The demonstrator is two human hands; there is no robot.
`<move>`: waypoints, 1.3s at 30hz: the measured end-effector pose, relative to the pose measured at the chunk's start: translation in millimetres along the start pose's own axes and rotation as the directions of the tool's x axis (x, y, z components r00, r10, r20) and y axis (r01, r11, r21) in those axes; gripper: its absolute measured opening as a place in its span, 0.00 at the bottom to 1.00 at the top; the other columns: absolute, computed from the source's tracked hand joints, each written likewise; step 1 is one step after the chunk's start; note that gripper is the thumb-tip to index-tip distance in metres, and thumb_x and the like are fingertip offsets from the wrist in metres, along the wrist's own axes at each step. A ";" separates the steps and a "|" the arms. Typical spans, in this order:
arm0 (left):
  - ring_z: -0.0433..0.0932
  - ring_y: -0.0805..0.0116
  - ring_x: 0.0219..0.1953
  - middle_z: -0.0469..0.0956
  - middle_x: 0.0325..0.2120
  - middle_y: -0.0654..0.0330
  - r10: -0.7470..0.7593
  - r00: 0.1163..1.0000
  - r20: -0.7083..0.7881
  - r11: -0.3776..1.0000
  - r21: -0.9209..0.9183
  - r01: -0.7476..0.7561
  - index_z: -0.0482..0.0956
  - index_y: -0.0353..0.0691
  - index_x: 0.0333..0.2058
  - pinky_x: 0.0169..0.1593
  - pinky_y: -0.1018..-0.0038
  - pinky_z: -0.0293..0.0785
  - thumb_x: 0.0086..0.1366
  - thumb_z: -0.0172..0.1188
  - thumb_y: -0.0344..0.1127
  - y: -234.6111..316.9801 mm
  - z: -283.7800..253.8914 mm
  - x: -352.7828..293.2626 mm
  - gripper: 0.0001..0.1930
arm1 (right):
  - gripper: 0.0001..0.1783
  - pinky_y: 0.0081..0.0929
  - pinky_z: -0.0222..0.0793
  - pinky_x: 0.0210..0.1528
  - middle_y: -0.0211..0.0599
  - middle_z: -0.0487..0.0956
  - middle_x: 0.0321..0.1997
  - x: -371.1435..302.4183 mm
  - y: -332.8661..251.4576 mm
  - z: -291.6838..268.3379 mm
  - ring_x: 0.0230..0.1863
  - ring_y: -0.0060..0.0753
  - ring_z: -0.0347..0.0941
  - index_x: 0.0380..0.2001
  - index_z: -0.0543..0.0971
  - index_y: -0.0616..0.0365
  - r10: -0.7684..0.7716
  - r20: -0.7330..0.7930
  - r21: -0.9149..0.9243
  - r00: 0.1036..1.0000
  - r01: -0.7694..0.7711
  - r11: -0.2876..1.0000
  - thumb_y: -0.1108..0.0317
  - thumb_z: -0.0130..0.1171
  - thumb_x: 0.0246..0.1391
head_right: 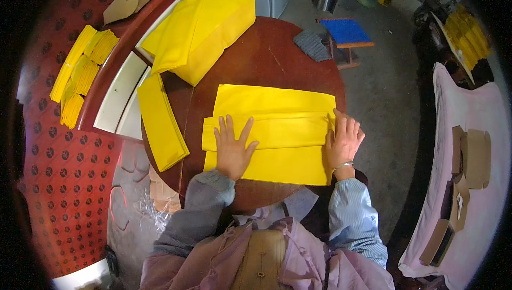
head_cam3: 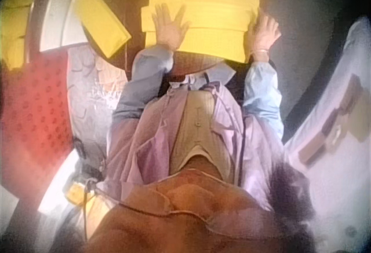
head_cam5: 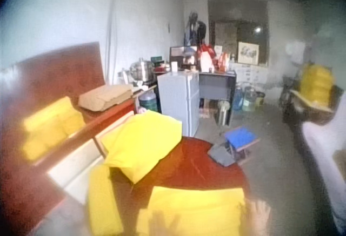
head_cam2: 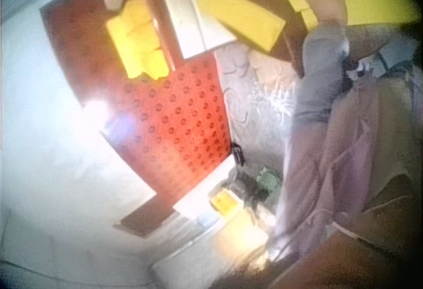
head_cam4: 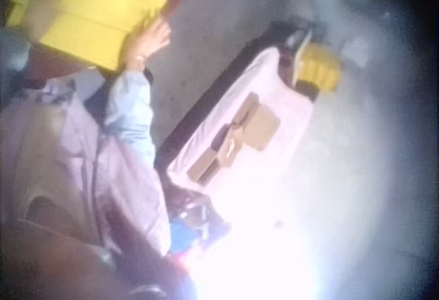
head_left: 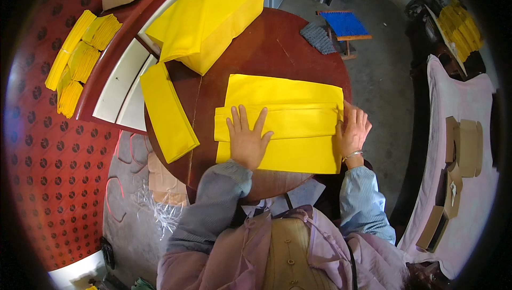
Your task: The person folds yellow fabric sheets on a round wooden table. They align edges, press creases, and stack the folded pieces. The person handles the fabric by hand without tools.
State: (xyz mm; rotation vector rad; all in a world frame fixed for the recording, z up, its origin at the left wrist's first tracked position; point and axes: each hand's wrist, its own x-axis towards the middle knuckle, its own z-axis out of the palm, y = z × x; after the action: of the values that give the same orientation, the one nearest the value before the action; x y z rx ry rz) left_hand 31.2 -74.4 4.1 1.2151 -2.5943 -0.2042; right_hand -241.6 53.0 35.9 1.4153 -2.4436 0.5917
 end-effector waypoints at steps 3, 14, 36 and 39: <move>0.34 0.25 0.80 0.42 0.78 0.28 -0.067 0.992 0.107 0.995 0.083 0.058 0.55 0.62 0.79 0.76 0.29 0.34 0.78 0.51 0.59 9.3 3.9 3.5 0.36 | 0.33 0.58 0.57 0.72 0.40 0.73 0.71 -4.3 -41.2 -0.3 0.69 0.50 0.66 0.66 0.76 0.45 -0.212 -0.066 0.107 0.975 0.218 0.970 0.72 0.65 0.55; 0.32 0.35 0.82 0.40 0.81 0.40 -0.081 0.991 0.109 0.992 0.107 0.069 0.53 0.65 0.80 0.75 0.26 0.27 0.78 0.50 0.62 -0.6 5.7 2.8 0.36 | 0.36 0.56 0.29 0.85 0.37 0.52 0.87 -23.3 -5.0 18.1 0.87 0.40 0.41 0.80 0.58 0.49 0.022 0.353 -0.080 0.935 0.006 0.997 0.58 0.51 0.73; 0.76 0.51 0.43 0.78 0.33 0.55 0.011 0.907 -0.422 0.958 -0.256 -0.131 0.83 0.40 0.37 0.64 0.52 0.68 0.67 0.69 0.37 -22.9 5.3 1.5 0.07 | 0.06 0.40 0.65 0.48 0.34 0.82 0.38 -20.3 -98.4 32.9 0.44 0.41 0.74 0.37 0.87 0.52 -0.338 -0.022 0.449 0.941 0.311 0.837 0.64 0.68 0.59; 0.76 0.54 0.40 0.77 0.31 0.58 -0.023 0.901 -0.434 0.962 -0.256 -0.099 0.85 0.43 0.39 0.57 0.55 0.69 0.66 0.70 0.37 -20.2 3.4 0.8 0.06 | 0.05 0.40 0.66 0.45 0.34 0.82 0.35 -20.3 -98.0 33.4 0.40 0.41 0.74 0.35 0.87 0.53 -0.332 -0.063 0.459 0.941 0.322 0.828 0.65 0.69 0.58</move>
State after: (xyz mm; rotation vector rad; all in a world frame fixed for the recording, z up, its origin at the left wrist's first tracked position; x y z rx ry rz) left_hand 44.5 -87.9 -3.8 0.9779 -2.1195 -0.2419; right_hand -146.9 9.5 19.2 1.9733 -2.0696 1.1333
